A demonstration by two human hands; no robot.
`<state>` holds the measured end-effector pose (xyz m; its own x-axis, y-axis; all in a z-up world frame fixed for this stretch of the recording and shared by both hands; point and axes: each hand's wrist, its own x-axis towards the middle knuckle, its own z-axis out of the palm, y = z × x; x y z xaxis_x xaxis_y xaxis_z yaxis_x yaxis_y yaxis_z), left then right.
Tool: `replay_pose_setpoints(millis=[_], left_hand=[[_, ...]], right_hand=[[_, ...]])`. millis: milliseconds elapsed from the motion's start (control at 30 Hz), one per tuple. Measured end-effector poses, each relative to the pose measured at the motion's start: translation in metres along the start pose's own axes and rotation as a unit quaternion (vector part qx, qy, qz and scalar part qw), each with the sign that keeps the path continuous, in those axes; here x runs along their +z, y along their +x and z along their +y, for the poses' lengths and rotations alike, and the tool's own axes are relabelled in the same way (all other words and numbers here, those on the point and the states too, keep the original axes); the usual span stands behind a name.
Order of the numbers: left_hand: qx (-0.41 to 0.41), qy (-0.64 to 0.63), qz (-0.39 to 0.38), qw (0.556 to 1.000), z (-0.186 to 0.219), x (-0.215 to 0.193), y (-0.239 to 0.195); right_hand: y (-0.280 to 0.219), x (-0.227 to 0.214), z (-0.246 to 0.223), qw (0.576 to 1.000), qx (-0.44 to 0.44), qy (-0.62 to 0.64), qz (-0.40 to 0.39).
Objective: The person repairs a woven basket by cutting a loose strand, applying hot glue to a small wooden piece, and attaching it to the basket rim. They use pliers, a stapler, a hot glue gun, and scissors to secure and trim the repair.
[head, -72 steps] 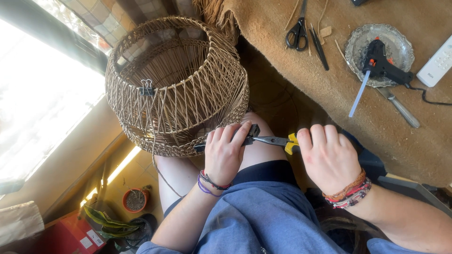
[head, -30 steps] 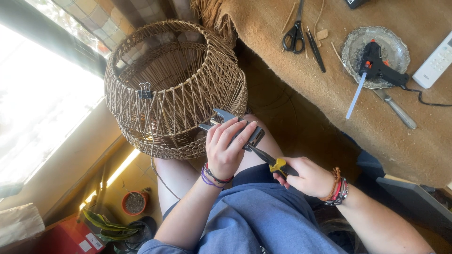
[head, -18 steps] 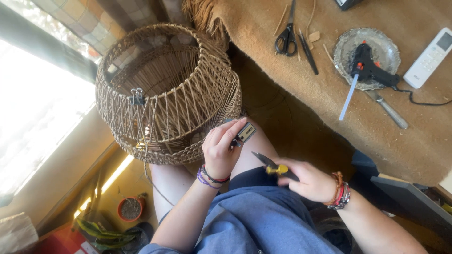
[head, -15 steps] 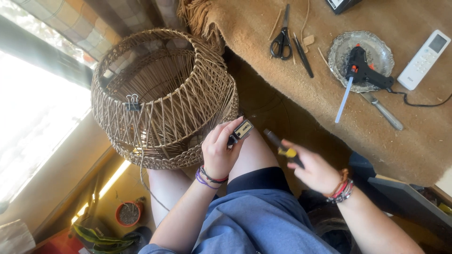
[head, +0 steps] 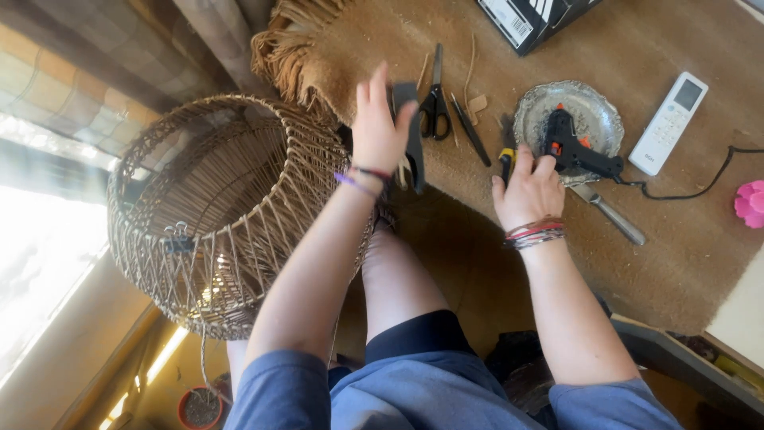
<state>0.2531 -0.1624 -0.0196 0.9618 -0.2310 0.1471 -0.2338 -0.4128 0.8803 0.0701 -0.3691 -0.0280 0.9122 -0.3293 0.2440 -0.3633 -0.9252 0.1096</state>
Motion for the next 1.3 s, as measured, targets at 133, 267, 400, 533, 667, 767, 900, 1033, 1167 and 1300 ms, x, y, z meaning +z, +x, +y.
replay_pose_setpoints(millis=[133,267,400,533,667,767,900,1033,1167,1300], left_hand=[[0.001,0.042,-0.002,0.999,-0.034,0.017,0.077],[0.016,0.164,-0.03,0.986,-0.077,0.045,0.12],[0.081,0.316,-0.047,0.944,-0.05,0.022,0.1],[0.114,0.324,-0.075,0.936,-0.022,-0.011,0.054],[0.224,0.25,-0.09,0.937,0.019,-0.106,-0.036],[0.215,0.211,-0.08,0.95,0.048,-0.189,-0.115],[0.119,0.134,0.052,0.982,0.028,-0.239,-0.227],[0.029,0.099,0.21,0.972,0.001,-0.249,-0.316],[-0.078,-0.042,0.338,0.937,-0.035,-0.233,-0.371],[-0.15,-0.159,0.32,0.922,-0.074,-0.216,-0.393]], right_hand=[[0.008,-0.001,-0.006,0.997,-0.02,-0.048,0.049],[0.025,-0.013,-0.019,0.995,-0.048,-0.051,0.072],[0.05,0.017,-0.039,0.994,-0.072,-0.043,0.071],[0.069,0.041,-0.04,0.99,-0.087,-0.062,0.086],[0.06,0.034,-0.025,0.996,-0.092,0.004,0.008],[0.027,-0.001,-0.027,0.994,-0.081,0.079,0.004],[-0.058,-0.001,-0.045,0.961,-0.097,0.259,-0.012],[-0.122,0.001,-0.103,0.901,-0.129,0.393,-0.129],[-0.161,-0.023,-0.148,0.857,-0.215,0.401,-0.241],[-0.172,-0.038,-0.165,0.843,-0.252,0.394,-0.266]])
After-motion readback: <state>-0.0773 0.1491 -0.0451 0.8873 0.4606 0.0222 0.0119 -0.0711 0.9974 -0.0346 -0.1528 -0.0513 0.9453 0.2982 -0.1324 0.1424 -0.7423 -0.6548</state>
